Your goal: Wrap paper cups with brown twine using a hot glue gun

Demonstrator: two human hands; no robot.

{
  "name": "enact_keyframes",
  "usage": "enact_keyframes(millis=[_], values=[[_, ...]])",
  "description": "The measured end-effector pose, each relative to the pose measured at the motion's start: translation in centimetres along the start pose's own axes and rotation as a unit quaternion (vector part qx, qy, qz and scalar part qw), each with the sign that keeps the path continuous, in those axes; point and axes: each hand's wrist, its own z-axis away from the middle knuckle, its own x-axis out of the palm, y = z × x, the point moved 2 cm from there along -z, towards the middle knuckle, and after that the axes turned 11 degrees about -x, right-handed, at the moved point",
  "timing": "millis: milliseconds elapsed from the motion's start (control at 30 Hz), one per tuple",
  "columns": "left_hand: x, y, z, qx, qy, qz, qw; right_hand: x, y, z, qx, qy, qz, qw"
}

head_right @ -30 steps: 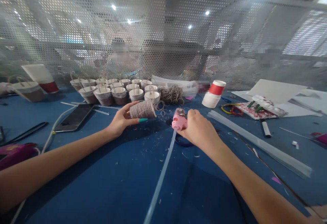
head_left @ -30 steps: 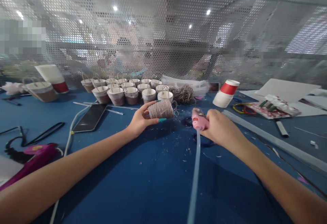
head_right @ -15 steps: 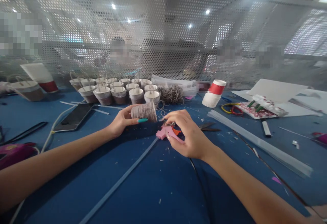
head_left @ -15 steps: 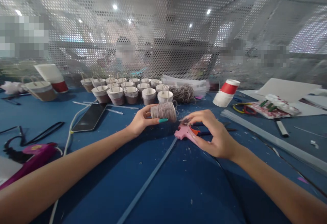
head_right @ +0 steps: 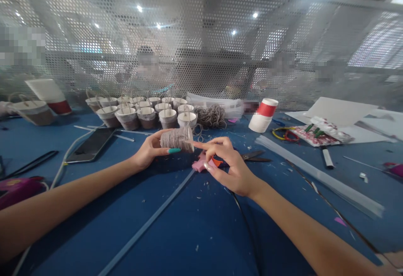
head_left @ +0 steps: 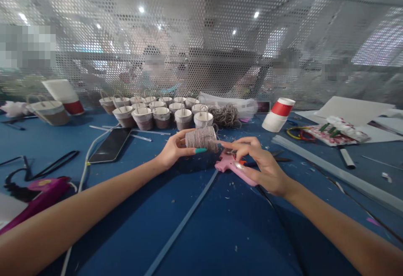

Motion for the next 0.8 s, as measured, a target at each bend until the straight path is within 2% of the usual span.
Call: enact_keyframes(millis=[200,567,733,800], values=[[0.1,0.2,0.0,-0.011,0.008,0.004,1.0,0.0,-0.2,0.0,0.003,-0.009,0.02,1.0],[-0.1,-0.2,-0.1,0.013,-0.002,0.011,1.0,-0.1,0.3,0.2,0.008,0.012,-0.006,1.0],[0.0,0.0,-0.1,0.007,-0.01,0.01,1.0,-0.6,0.9,0.5,-0.001,0.07,-0.035,0.997],[0.1,0.0,0.0,0.007,-0.011,0.007,1.0,-0.7,1.0,0.5,0.011,0.075,-0.032,0.997]])
